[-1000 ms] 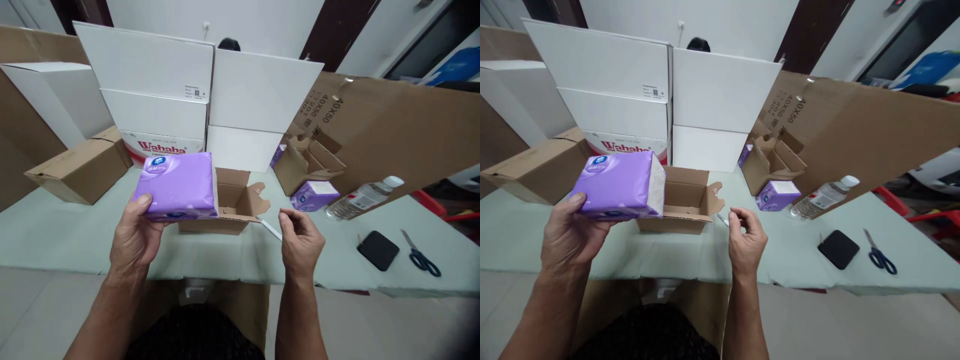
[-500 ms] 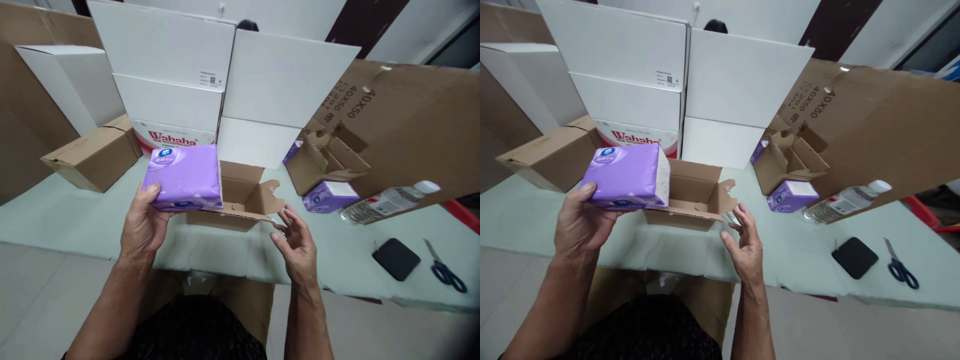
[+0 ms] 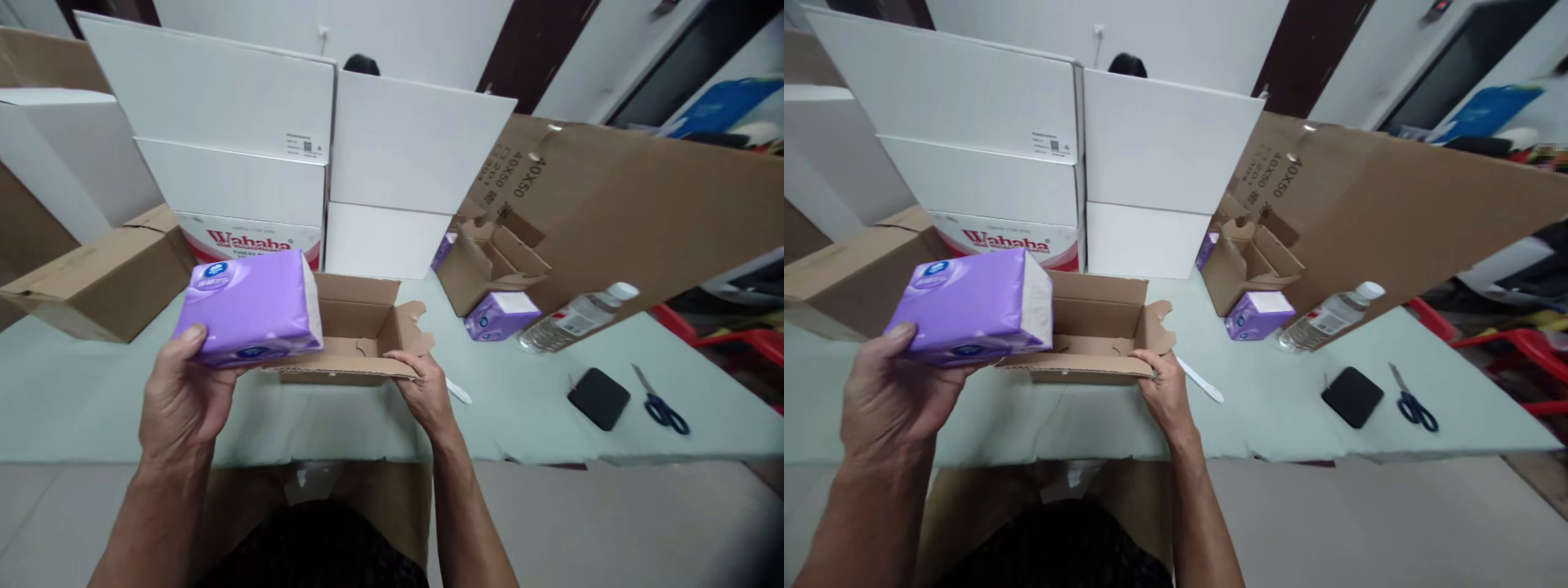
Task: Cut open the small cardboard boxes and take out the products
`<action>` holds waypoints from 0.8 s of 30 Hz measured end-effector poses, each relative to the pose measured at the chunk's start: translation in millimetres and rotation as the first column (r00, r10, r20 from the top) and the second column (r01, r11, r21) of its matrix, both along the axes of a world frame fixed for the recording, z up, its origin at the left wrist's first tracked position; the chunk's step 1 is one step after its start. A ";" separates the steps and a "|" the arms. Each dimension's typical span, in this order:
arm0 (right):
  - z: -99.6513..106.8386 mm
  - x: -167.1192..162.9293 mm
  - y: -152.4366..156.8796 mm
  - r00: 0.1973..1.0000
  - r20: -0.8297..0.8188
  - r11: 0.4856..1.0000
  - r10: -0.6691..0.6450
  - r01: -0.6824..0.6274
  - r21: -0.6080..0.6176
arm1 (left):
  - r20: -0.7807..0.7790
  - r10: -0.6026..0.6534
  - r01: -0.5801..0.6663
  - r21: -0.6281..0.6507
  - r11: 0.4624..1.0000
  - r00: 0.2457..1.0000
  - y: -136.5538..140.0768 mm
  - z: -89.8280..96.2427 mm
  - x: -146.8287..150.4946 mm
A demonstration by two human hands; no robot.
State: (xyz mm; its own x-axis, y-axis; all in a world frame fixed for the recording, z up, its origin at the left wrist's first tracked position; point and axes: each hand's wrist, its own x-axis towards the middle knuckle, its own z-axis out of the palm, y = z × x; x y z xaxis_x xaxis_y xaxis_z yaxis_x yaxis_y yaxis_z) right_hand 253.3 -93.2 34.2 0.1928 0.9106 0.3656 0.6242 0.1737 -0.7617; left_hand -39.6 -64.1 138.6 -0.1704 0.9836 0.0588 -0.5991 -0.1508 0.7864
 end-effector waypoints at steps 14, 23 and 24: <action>37.0 115.8 -147.8 0.591 0.146 0.587 -0.793 0.677 0.444 | -0.026 -0.077 0.075 -0.079 0.994 0.997 0.4 -10.4 7.8; -0.2 162.3 -151.6 0.314 0.137 0.342 -0.939 0.886 0.314 | -0.049 -0.166 0.155 -0.178 0.972 0.985 -5.5 -19.3 32.7; -5.3 163.7 -146.6 0.323 0.145 0.353 -0.935 0.886 0.301 | -0.057 -0.174 0.162 -0.177 0.971 0.983 -6.3 -20.3 33.8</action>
